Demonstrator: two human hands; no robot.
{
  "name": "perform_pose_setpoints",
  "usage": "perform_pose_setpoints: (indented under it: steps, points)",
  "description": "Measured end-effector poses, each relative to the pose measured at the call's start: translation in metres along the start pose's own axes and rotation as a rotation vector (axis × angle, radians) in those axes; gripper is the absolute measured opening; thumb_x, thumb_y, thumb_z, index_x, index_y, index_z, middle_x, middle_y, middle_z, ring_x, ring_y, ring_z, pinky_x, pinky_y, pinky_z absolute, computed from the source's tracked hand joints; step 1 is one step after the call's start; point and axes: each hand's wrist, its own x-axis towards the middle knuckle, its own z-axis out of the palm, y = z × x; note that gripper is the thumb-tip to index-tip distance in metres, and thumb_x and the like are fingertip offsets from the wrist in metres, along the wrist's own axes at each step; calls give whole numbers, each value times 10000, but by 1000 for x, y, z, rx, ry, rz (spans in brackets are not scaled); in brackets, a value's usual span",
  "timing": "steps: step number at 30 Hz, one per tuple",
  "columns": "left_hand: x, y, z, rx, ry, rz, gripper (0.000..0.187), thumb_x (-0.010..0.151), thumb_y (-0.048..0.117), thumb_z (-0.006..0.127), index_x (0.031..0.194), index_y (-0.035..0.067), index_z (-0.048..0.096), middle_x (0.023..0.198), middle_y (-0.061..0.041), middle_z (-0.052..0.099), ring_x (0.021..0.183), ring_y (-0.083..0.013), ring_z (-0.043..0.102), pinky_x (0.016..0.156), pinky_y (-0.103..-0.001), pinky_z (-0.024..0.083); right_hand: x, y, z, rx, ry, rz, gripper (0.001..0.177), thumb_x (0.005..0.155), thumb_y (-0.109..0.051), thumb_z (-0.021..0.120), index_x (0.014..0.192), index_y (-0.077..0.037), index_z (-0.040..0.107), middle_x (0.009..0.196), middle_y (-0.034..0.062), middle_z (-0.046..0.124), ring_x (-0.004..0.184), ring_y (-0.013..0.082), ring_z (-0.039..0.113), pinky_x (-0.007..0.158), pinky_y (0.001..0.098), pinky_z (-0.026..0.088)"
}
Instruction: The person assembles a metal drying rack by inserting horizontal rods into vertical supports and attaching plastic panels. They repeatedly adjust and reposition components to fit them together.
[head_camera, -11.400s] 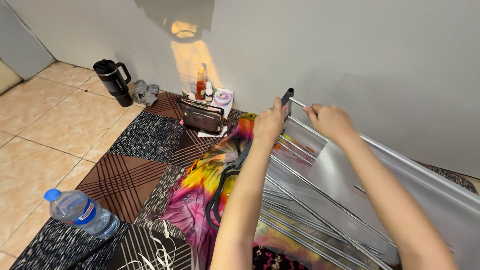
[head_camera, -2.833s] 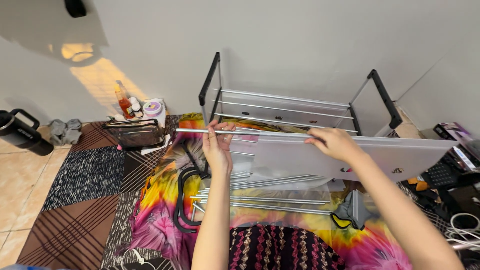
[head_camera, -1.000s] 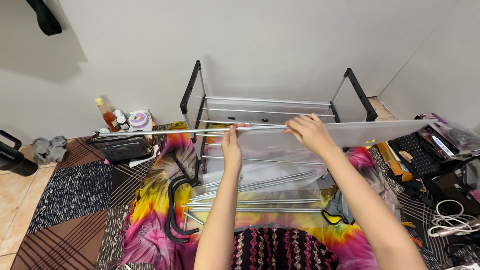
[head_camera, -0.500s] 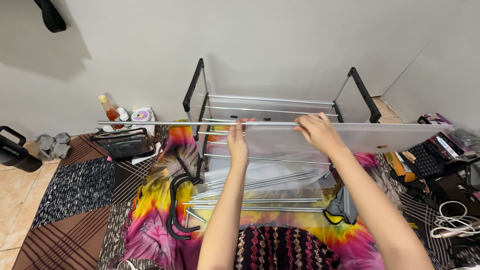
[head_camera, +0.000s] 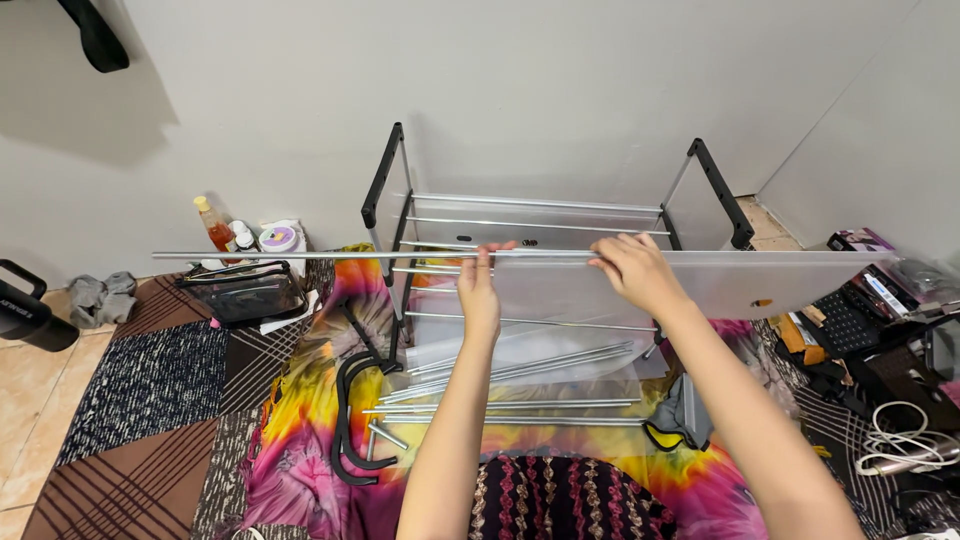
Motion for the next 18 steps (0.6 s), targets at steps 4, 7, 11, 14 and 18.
perform_pose_setpoints:
  steps: [4,7,11,14,18]
  points:
    - [9,13,-22,-6,31,6,334,1109,346,442,1122,49,593,1159,-159,754,1050,-187,671,938,-363,526,-7,19,-13,-101,67,-18,186,957,-264,667,1013,-87,669,1007,53,726,989,277,649,904,395,436]
    - [7,13,-17,54,6,-9,309,1095,351,438,1206,84,547,1200,-160,737,1087,-209,674,984,-345,491,-11,20,-13,-37,-57,110,194,970,-267,673,1019,-79,675,965,54,723,910,253,649,881,394,440]
    - [-2,3,0,-54,-80,-6,282,1097,356,456,1172,85,476,1140,-191,740,1080,-300,732,1003,-414,539,-16,10,6,2,-86,56,199,963,-255,662,1074,-91,686,982,63,718,943,251,658,860,396,446]
    - [-3,-1,-1,-95,-75,-45,279,1092,356,454,1189,95,455,1118,-191,728,1102,-315,721,1016,-434,526,-25,15,17,22,-89,72,182,954,-251,670,1060,-105,693,1002,62,732,959,258,659,855,405,461]
    - [14,3,-37,-136,29,-4,255,1093,336,431,1160,91,436,1058,-143,689,1088,-284,725,1014,-447,549,-42,47,13,6,-60,104,166,921,-168,646,1071,-142,713,1070,44,758,1022,259,675,920,419,487]
